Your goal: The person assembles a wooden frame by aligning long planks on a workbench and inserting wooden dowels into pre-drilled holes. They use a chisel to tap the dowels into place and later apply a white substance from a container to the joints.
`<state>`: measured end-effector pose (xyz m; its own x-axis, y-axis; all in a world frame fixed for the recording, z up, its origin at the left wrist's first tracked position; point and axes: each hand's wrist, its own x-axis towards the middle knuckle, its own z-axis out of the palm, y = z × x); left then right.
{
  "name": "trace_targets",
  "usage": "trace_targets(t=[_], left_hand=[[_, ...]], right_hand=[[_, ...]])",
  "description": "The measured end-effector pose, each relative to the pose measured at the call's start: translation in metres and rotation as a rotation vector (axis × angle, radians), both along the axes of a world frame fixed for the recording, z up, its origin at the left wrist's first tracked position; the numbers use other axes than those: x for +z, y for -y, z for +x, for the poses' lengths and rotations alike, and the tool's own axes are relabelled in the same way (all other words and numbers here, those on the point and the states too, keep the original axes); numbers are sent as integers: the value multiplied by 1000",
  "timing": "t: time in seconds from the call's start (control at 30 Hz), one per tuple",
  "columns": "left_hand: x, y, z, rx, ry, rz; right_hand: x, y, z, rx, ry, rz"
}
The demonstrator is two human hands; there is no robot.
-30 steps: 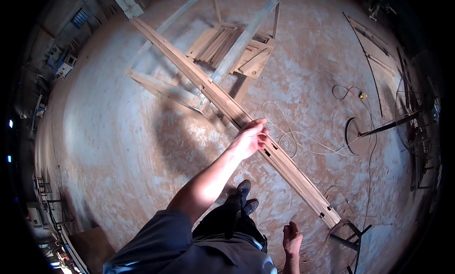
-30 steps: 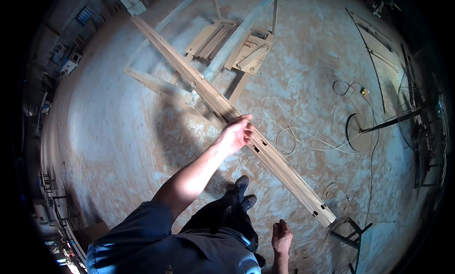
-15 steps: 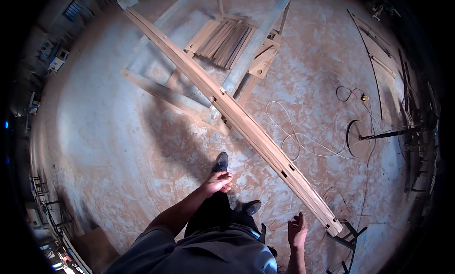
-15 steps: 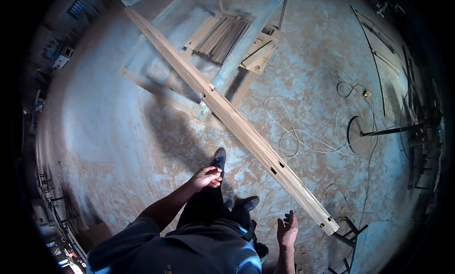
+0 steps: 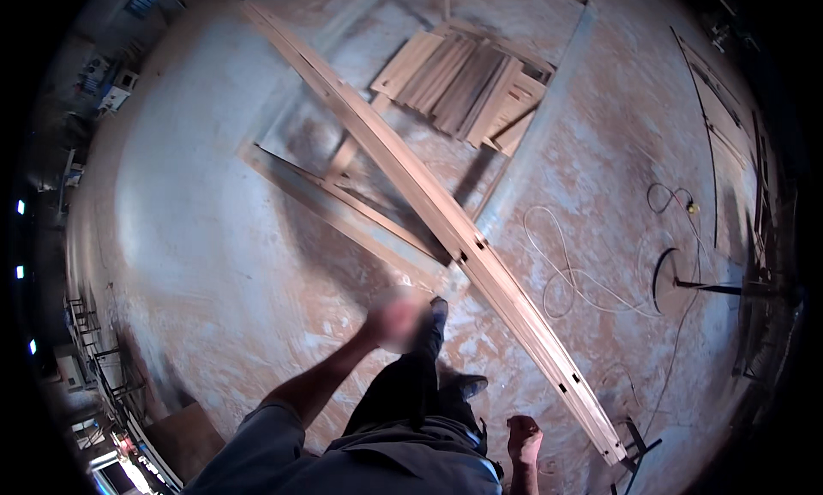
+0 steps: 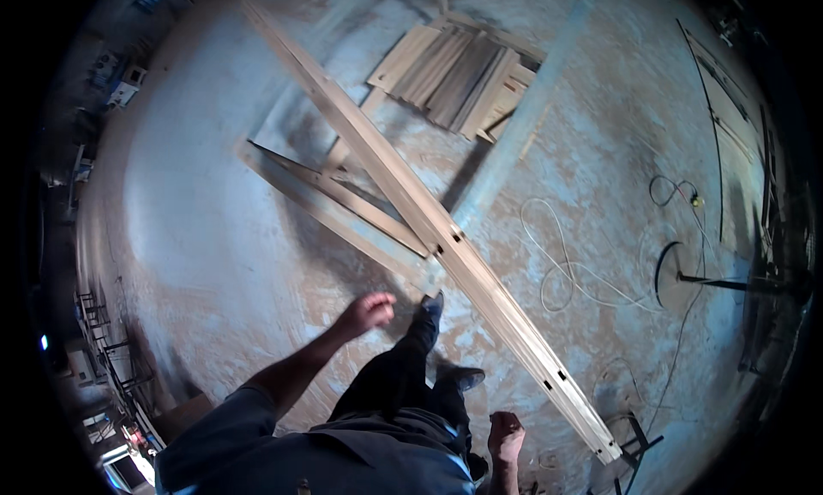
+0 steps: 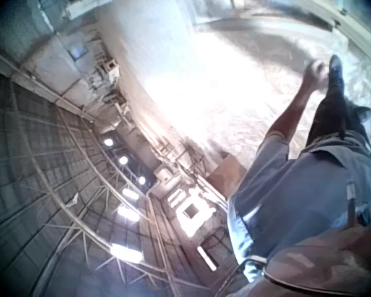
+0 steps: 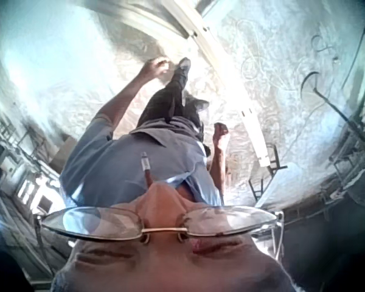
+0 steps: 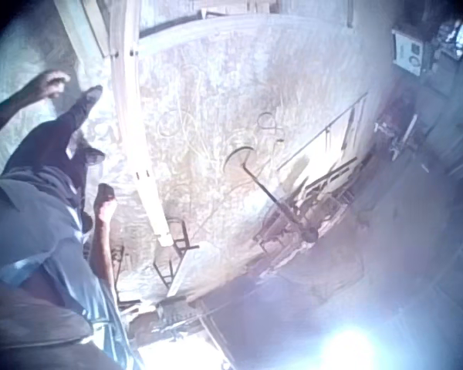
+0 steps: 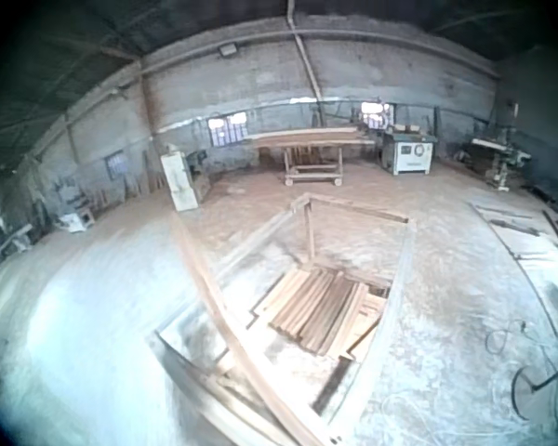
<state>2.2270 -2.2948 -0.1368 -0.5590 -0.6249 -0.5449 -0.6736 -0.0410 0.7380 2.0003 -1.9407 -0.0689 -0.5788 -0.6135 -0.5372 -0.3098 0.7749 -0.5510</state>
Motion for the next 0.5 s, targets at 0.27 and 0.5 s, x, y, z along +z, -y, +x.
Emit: trace_targets(t=[0.27, 0.5], left_hand=[[-76, -127, 103, -213, 139, 865], [-96, -14, 119, -603, 573, 333]], right_hand=[[6, 5, 22, -153, 16, -89], [-18, -63, 45, -216, 138, -223]])
